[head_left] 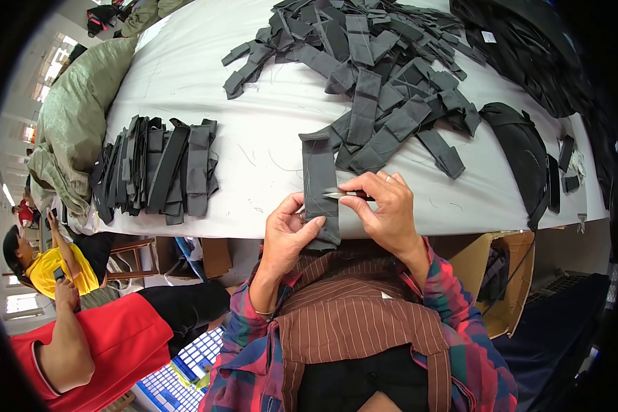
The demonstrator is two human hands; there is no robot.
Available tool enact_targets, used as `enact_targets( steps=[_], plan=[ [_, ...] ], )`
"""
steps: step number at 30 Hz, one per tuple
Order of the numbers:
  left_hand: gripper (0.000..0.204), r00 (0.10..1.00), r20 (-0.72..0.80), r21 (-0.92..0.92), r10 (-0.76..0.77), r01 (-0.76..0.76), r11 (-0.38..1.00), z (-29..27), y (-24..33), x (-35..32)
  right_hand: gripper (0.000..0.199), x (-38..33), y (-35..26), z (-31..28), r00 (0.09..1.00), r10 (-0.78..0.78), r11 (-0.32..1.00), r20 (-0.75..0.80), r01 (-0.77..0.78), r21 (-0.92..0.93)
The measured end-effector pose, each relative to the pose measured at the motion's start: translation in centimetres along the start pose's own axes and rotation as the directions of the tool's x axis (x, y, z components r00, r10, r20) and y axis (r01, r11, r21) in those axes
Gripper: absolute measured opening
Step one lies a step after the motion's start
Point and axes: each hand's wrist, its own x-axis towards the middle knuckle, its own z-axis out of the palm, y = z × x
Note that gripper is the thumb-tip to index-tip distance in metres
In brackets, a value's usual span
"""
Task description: Trimming excess threads and small bits from black fabric pieces using small scissors at a workstation.
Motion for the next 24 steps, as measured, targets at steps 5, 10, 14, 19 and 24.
enact_targets(
  steps=[5, 10, 14, 19, 24],
  plan=[
    [0.036, 0.999, 0.044, 0.07, -0.025, 0.022, 0.997, 0.04, 0.28, 0.0, 0.012, 0.09, 0.31, 0.17, 0.999, 0.026, 1.0, 0.045, -0.027, 0.014],
    [0.035, 0.997, 0.071, 0.116, -0.014, 0.006, 0.993, -0.16, 0.39, -0.08, 0.014, 0.17, 0.18, 0.11, 0.998, 0.009, 1.0, 0.07, -0.01, 0.021],
    [0.036, 0.997, 0.08, 0.112, -0.02, 0.011, 0.994, -0.07, 0.37, 0.02, 0.015, 0.0, 0.38, 0.34, 0.997, -0.008, 1.0, 0.074, 0.006, 0.029],
    [0.036, 0.995, 0.103, 0.139, -0.014, -0.001, 0.99, -0.34, 0.07, 0.09, 0.027, 0.18, -0.13, 0.35, 0.998, -0.03, 0.999, 0.057, 0.031, -0.031],
    [0.036, 0.995, 0.099, 0.208, 0.018, -0.038, 0.977, -0.26, 0.19, 0.1, 0.034, -0.31, 0.32, 0.41, 0.989, -0.102, 0.984, 0.107, 0.117, -0.138]
  ],
)
